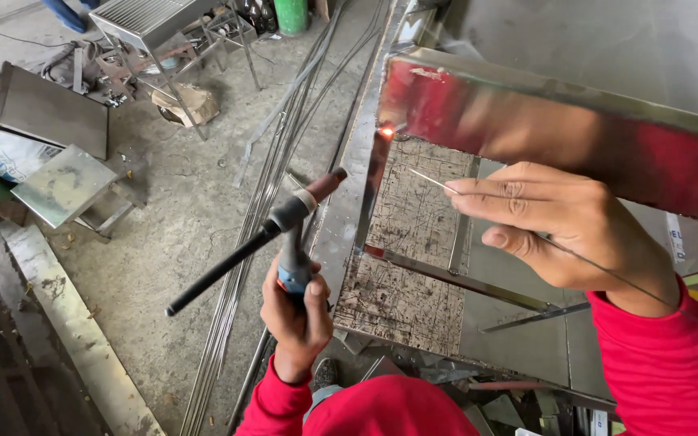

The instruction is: TIG welding a stainless steel sheet to a metal frame to assemble a structure.

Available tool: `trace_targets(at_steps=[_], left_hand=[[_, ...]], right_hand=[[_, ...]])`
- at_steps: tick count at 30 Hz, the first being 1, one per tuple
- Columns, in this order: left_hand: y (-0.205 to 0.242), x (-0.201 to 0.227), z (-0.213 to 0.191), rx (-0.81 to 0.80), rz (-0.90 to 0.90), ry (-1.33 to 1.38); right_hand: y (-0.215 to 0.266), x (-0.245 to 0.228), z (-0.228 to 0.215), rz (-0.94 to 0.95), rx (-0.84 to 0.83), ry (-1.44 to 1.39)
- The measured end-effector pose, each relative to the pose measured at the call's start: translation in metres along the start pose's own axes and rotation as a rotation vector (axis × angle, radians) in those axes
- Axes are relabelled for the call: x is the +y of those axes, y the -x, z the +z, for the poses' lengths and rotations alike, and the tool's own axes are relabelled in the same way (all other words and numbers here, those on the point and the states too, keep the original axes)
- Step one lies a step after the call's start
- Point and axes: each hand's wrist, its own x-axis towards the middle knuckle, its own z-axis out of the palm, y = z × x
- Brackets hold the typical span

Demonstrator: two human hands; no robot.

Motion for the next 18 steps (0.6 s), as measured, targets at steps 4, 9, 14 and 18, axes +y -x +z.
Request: trace_targets(at_steps=[4,9,14,18], left_hand=[[0.044,-0.007,-0.01,-0.093,0.11,-0.188],[0.115,-0.017,0.006,-0.219,0.318,-0.165],[0.13,0.006,0.01,-0.498,0.113,-0.245],[0.153,-0.002,-0.026,-0.553,0.065,-0.467]], right_hand=[[0.03,-0.016,-0.003,0.023,0.043,0.02],[0.1,-0.036,-0.017,0.283,0.159,-0.057],[0.173,-0.047,-0.038,0.448,0.224,-0.05],[0.217,-0.041,-0.049,0.444,0.252,-0.143]])
